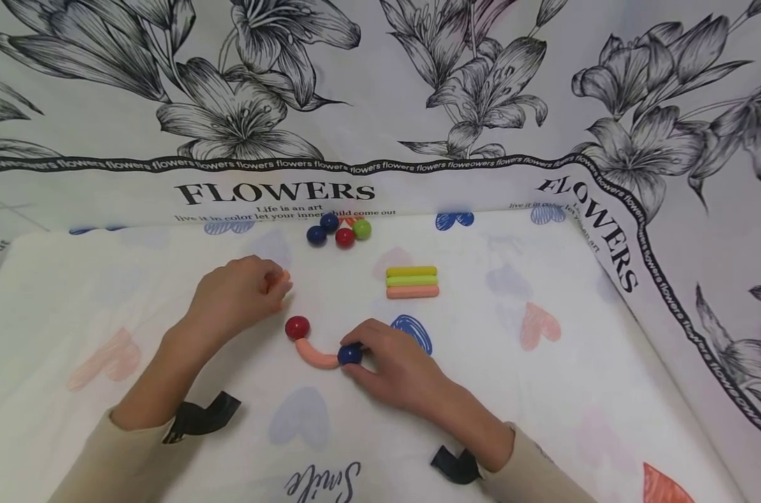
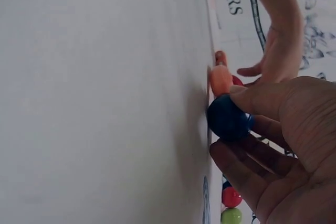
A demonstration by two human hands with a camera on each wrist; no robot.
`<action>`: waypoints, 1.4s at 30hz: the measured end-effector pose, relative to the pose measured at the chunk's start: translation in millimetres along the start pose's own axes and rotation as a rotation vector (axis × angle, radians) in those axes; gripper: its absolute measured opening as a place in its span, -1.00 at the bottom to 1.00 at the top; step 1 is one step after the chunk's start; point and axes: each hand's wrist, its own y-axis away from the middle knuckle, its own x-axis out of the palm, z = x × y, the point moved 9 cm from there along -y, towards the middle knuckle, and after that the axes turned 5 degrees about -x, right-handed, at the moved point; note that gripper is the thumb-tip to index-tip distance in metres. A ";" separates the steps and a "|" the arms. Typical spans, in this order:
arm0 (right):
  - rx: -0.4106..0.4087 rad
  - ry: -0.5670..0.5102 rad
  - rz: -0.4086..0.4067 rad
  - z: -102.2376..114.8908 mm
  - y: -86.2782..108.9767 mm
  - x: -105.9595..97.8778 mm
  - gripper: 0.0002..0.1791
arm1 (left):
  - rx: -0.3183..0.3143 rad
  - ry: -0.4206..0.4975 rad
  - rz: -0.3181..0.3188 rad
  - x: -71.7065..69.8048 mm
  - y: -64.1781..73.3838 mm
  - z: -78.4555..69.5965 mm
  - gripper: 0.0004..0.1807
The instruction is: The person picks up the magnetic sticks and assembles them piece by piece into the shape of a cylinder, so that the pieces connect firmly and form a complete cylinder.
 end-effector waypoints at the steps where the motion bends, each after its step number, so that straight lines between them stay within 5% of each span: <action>1: 0.000 -0.003 0.001 0.0 -0.1 0.2 -0.67 | 0.006 0.002 -0.001 0.6 1.0 -0.9 -0.73; 8: 0.003 -0.015 0.011 0.3 -0.5 1.9 -0.68 | 0.024 0.020 -0.027 -0.1 -0.4 -3.2 -0.67; 19: -0.028 0.063 0.033 2.6 -6.8 -0.5 -0.69 | -0.038 -0.004 0.067 -4.9 -16.4 -7.5 -0.77; 25: -0.020 0.151 0.049 2.9 -2.2 -3.9 -0.70 | 0.008 -0.003 0.068 5.5 -12.8 -9.9 -0.66; 31: -0.006 0.136 0.050 -1.8 5.2 -3.1 -0.70 | 0.015 -0.036 0.087 24.4 -14.3 -13.1 -0.77; 42: -0.041 0.092 0.045 -2.2 3.4 -5.7 -0.72 | 0.030 0.007 0.082 23.4 -15.3 -18.9 -0.77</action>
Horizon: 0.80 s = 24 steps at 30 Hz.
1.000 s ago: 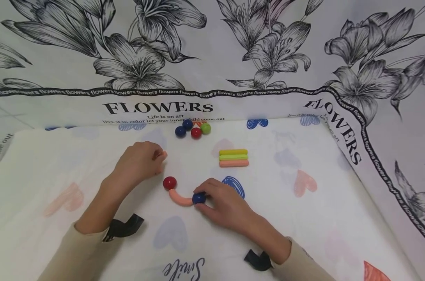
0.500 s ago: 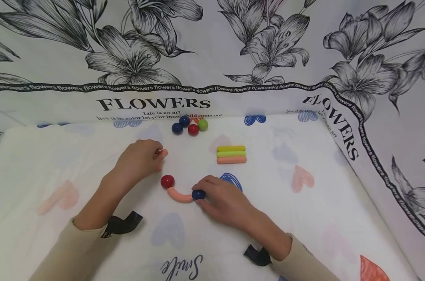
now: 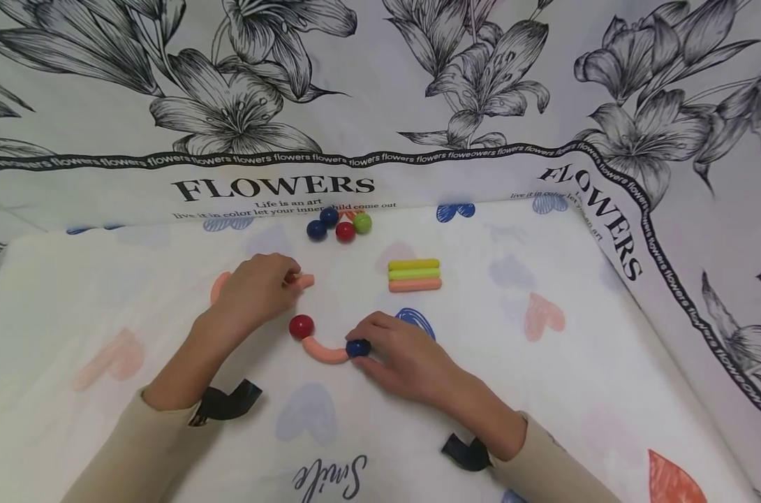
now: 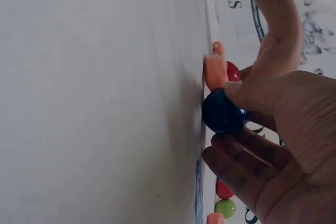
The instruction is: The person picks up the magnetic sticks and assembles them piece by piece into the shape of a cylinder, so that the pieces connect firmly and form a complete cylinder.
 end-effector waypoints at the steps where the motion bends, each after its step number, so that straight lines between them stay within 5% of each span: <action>1: -0.003 -0.004 0.005 0.5 -0.8 1.0 -0.72 | -0.002 -0.001 0.002 -0.4 0.3 1.0 -0.76; 14: 0.000 -0.031 0.028 1.6 -0.2 3.2 -0.69 | 0.055 0.075 -0.018 -6.5 -2.2 -2.4 -0.71; 24: -0.028 -0.063 0.015 3.8 -0.1 2.6 -0.70 | 0.017 0.258 0.117 -11.8 -4.0 10.2 -0.65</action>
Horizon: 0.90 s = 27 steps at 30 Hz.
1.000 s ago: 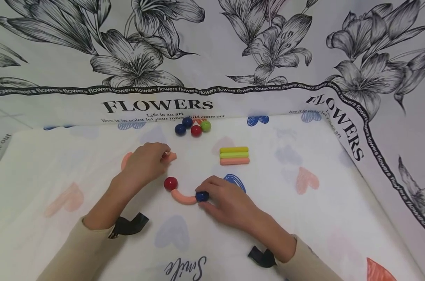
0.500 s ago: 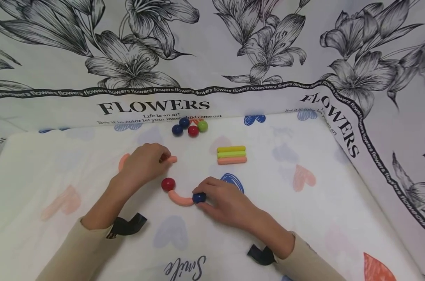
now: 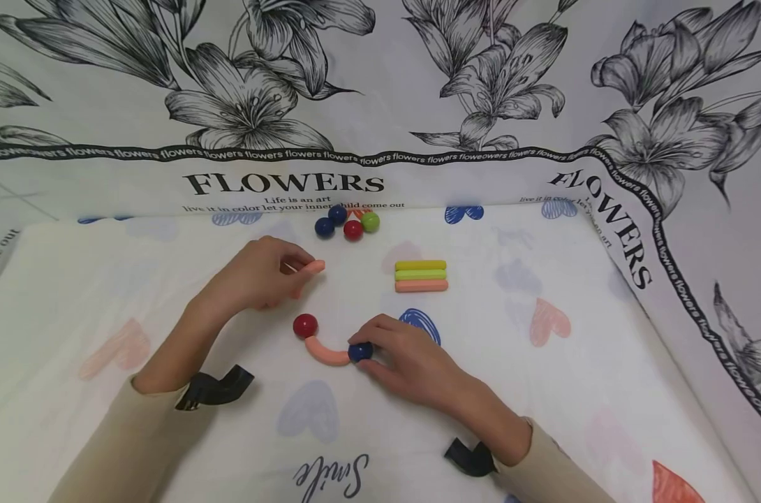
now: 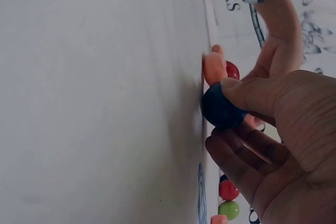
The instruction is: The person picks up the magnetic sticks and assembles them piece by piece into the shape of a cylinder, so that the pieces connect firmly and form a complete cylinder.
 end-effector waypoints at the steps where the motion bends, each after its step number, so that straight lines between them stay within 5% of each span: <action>1: -0.003 -0.003 -0.002 0.0 0.1 -0.1 -0.70 | -0.006 0.019 0.021 0.8 0.0 0.8 -0.65; 5: -0.009 -0.011 -0.004 -1.8 0.2 1.6 -0.70 | -0.049 0.088 0.096 3.8 1.3 5.5 -0.66; 13: 0.012 -0.019 -0.002 -4.8 -0.5 2.2 -0.70 | -0.048 0.167 0.143 0.9 0.8 6.8 -0.60; 27: 0.012 -0.025 -0.006 -3.5 0.4 -0.7 -0.69 | -0.087 0.203 0.156 9.7 -9.7 12.4 -0.59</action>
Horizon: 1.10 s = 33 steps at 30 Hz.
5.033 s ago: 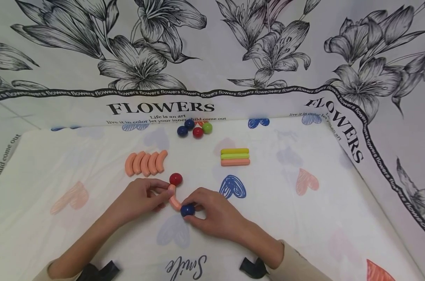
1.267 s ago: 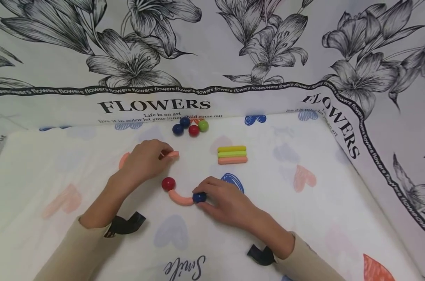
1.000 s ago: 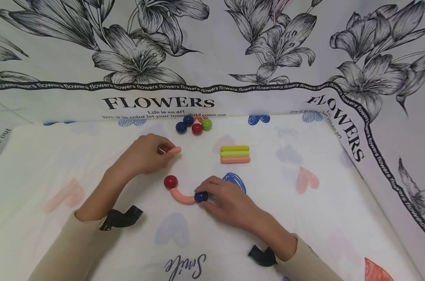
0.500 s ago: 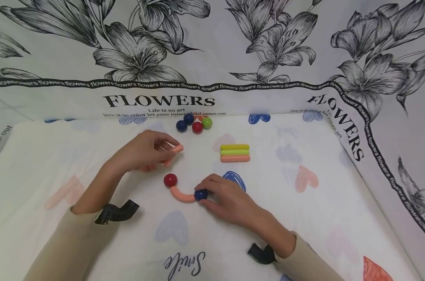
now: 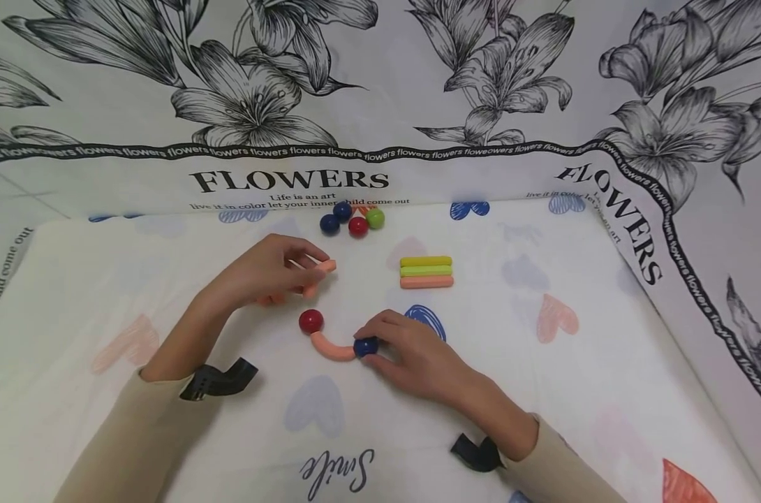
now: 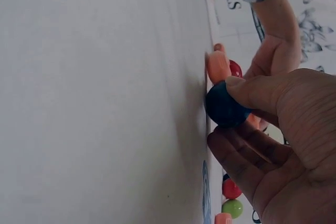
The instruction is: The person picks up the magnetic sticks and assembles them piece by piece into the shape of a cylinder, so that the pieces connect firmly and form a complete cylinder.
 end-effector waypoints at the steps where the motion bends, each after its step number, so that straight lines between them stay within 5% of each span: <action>1: -0.001 -0.002 0.000 0.1 -0.4 -0.1 -0.69 | -0.003 -0.002 -0.001 0.8 -0.1 0.7 -0.59; 11: -0.008 -0.022 -0.009 -0.8 -3.4 3.2 -0.70 | 0.063 -0.015 -0.061 0.6 4.7 -1.3 -0.62; 15: -0.006 -0.010 -0.006 -0.5 -2.7 3.4 -0.70 | 0.044 0.045 -0.087 -3.5 7.4 4.4 -0.63; 24: -0.004 -0.009 -0.002 0.3 -3.6 2.9 -0.70 | -0.003 0.203 -0.023 -3.5 11.4 17.8 -0.56; 33: 0.002 0.009 -0.007 -2.5 -1.5 1.5 -0.70 | 0.032 0.207 -0.040 6.4 7.1 15.6 -0.58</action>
